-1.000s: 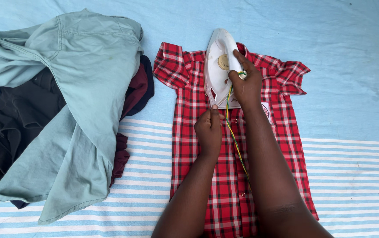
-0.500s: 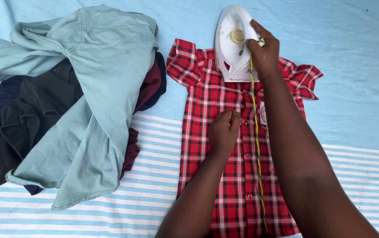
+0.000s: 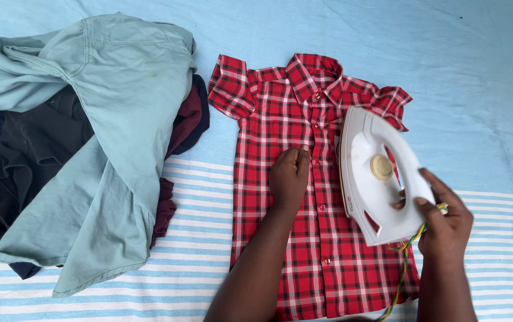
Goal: The person irons a red plaid short-sleeved shirt laid flat on a striped cloth. They smooth the fabric with their hands, then use a white electric iron to press the front, sides, and collar areas of the shirt.
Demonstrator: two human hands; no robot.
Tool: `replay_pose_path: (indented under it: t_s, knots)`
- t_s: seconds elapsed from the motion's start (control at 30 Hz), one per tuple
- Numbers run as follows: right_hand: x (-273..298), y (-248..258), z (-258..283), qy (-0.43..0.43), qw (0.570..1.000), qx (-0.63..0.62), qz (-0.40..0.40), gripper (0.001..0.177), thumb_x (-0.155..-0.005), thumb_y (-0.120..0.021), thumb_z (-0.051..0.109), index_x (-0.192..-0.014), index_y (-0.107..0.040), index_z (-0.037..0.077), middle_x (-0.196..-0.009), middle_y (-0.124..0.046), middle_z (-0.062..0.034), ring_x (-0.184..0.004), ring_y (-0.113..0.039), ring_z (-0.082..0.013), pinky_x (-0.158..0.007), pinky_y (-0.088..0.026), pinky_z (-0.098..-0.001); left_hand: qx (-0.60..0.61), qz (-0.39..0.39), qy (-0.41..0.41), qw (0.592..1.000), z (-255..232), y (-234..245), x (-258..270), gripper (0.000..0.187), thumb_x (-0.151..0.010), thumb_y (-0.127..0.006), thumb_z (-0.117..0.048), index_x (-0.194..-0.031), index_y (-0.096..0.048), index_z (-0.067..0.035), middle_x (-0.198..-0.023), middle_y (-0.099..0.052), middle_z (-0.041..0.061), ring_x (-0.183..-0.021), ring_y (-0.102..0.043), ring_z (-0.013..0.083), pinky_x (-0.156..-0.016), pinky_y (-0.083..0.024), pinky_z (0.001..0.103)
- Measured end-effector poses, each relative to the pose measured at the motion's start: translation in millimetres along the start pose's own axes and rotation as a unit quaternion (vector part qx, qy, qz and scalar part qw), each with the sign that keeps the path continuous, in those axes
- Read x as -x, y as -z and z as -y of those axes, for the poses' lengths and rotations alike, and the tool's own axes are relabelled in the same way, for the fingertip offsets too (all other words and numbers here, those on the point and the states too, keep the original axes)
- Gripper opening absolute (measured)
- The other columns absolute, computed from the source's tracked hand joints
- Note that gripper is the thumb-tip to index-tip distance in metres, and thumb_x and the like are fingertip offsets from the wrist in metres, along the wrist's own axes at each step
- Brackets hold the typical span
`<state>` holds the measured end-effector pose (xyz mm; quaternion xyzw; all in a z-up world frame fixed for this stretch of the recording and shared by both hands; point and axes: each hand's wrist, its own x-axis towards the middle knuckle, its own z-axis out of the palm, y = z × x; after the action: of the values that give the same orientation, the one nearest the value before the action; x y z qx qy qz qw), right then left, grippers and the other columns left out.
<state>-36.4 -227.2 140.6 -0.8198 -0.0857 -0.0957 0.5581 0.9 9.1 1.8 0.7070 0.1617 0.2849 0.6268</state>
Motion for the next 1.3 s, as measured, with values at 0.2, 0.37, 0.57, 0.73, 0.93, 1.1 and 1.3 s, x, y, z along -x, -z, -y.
replay_pose_path:
  t_s: [0.2,0.37,0.57,0.73,0.93,1.1,1.3]
  knots:
    - [21,4,-27,-0.062,0.993,0.084,0.060,0.056,-0.089,-0.059,-0.001,-0.146,-0.060,-0.001,-0.114,-0.073,-0.0227,-0.093,-0.072,-0.0223,-0.086,-0.056,-0.0340,-0.003,-0.002,-0.013,1.000,1,-2,1,0.041,-0.105,-0.062,-0.027,-0.071,-0.055,-0.005,-0.070,-0.066,0.005,-0.056,-0.059,0.0160,-0.050,-0.043,0.035]
    - [-23,-39,-19,-0.064,0.994,0.067,0.051,0.058,-0.090,-0.057,-0.001,-0.147,-0.059,0.002,-0.117,-0.074,-0.0191,-0.085,-0.073,-0.0193,-0.081,-0.058,-0.0319,0.006,0.014,0.016,1.000,3,-4,-1,0.042,-0.104,-0.062,-0.027,-0.069,-0.056,-0.006,-0.074,-0.072,0.005,-0.055,-0.062,0.0159,-0.049,-0.044,0.035]
    - [-68,-64,-24,-0.064,0.996,0.024,0.052,0.053,-0.092,-0.055,-0.001,-0.145,-0.059,0.004,-0.134,-0.068,-0.0190,-0.086,-0.073,-0.0190,-0.077,-0.061,-0.0342,0.000,0.022,0.027,0.999,3,-3,-1,0.043,-0.105,-0.061,-0.028,-0.069,-0.056,-0.006,-0.076,-0.074,0.005,-0.056,-0.063,0.0149,-0.050,-0.045,0.034]
    - [-44,-46,-28,-0.030,0.995,0.051,0.083,0.053,-0.092,-0.058,-0.003,-0.144,-0.062,0.003,-0.146,-0.062,-0.0206,-0.108,-0.073,-0.0192,-0.091,-0.061,-0.0346,0.015,0.010,0.018,1.000,2,-2,-1,0.042,-0.104,-0.061,-0.029,-0.070,-0.056,-0.006,-0.078,-0.075,0.004,-0.060,-0.067,0.0142,-0.051,-0.046,0.033]
    - [-10,-40,-20,-0.091,0.992,0.047,0.070,0.059,-0.087,-0.058,-0.003,-0.145,-0.061,0.007,-0.136,-0.068,-0.0222,-0.093,-0.074,-0.0263,-0.087,-0.060,-0.0369,0.001,0.025,0.040,0.999,4,-3,0,0.042,-0.104,-0.062,-0.029,-0.070,-0.058,-0.006,-0.078,-0.075,0.005,-0.060,-0.067,0.0160,-0.052,-0.046,0.033]
    - [-40,-54,-29,-0.053,0.995,0.062,0.063,0.057,-0.088,-0.057,-0.002,-0.144,-0.062,0.006,-0.141,-0.065,-0.0209,-0.110,-0.072,-0.0234,-0.093,-0.060,-0.0359,0.012,0.024,0.036,0.999,3,-3,-2,0.041,-0.105,-0.061,-0.030,-0.071,-0.058,-0.007,-0.078,-0.075,0.004,-0.062,-0.068,0.0136,-0.053,-0.048,0.033]
    - [-79,-74,-46,-0.010,0.998,0.015,0.058,0.055,-0.090,-0.056,-0.001,-0.145,-0.061,0.003,-0.145,-0.063,-0.0202,-0.115,-0.070,-0.0227,-0.094,-0.059,-0.0337,-0.014,0.038,0.071,0.997,0,-2,-2,0.043,-0.104,-0.061,-0.031,-0.070,-0.059,-0.006,-0.078,-0.076,0.003,-0.056,-0.062,0.0164,-0.051,-0.045,0.035]
